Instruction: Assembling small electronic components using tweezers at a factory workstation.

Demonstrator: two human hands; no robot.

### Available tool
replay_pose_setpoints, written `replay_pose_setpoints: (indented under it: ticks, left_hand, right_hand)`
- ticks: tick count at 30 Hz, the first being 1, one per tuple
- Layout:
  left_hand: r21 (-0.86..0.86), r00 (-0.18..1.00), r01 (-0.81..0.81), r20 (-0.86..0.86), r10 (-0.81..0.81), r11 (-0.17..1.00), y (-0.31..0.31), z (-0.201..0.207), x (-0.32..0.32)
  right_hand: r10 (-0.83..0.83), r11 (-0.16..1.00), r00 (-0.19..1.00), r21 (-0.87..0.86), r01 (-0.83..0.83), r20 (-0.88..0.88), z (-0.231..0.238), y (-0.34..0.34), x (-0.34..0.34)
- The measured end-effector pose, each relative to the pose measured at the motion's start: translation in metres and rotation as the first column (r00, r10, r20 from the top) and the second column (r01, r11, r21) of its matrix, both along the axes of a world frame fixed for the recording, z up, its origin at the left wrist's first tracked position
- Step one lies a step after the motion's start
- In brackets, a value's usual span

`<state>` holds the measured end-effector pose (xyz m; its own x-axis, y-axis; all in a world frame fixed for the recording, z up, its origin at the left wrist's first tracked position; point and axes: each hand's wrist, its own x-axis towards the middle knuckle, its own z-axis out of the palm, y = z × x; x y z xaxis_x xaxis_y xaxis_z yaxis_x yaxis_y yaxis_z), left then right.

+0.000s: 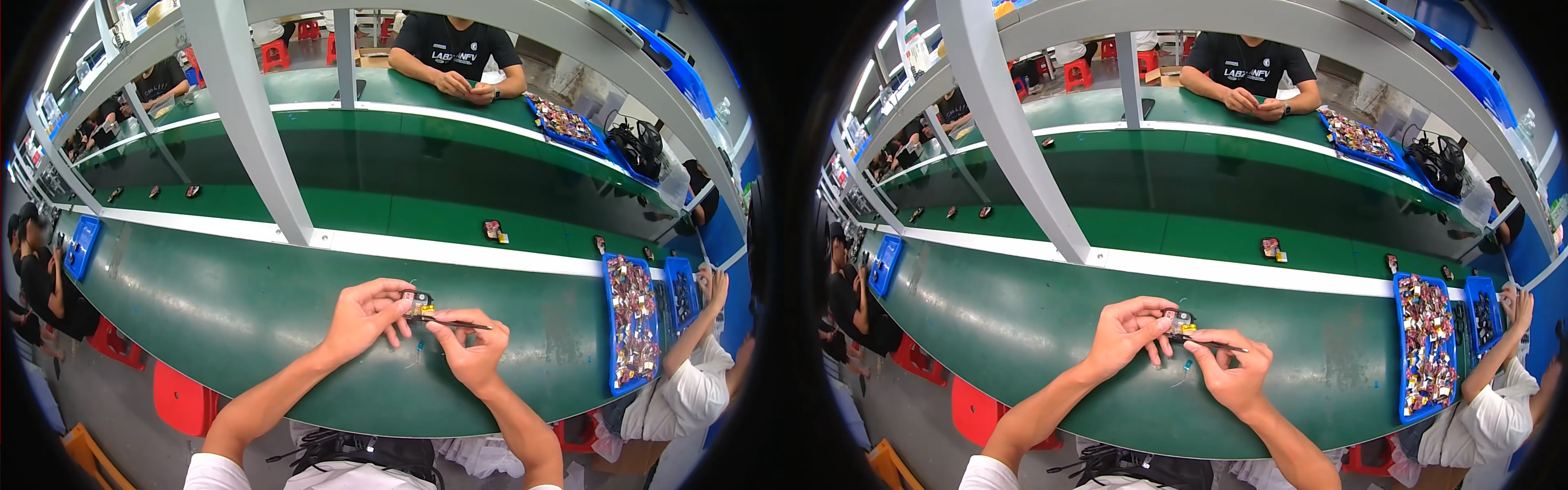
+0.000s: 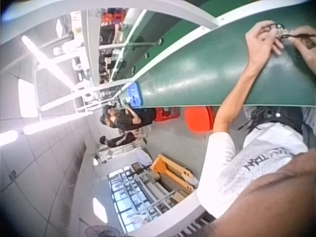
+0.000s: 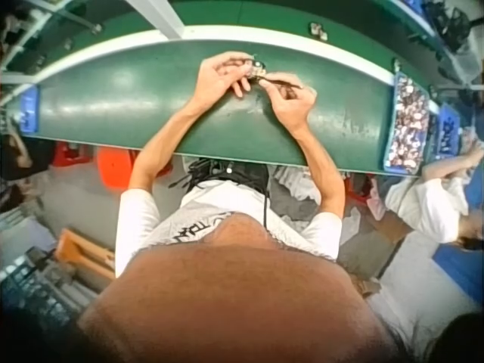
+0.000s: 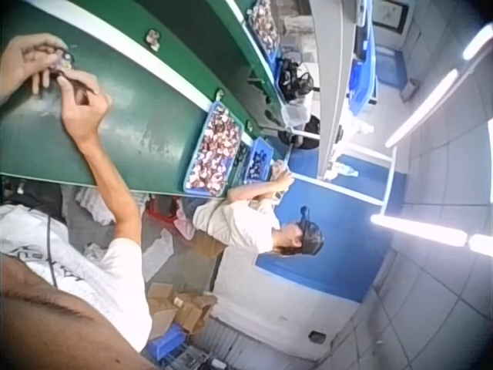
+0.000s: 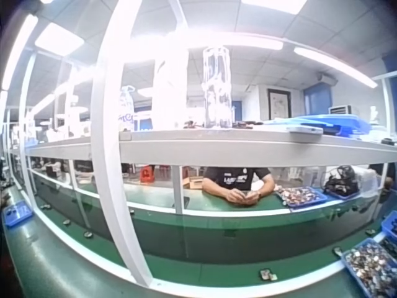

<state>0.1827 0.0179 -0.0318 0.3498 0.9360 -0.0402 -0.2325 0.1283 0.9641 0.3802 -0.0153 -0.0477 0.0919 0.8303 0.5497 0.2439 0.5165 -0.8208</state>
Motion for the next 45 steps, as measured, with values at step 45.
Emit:
replay_pose_setpoints:
  ticks: [45]
  left_hand:
    - [0.774, -0.044, -0.196, -0.620, 0.783, 0.602, 0.185, -0.018, -0.005]
  right_hand:
    - [-0.109, 0.975, 0.984, 0.210, 0.078, 0.139, 0.000, 0.013, 0.011]
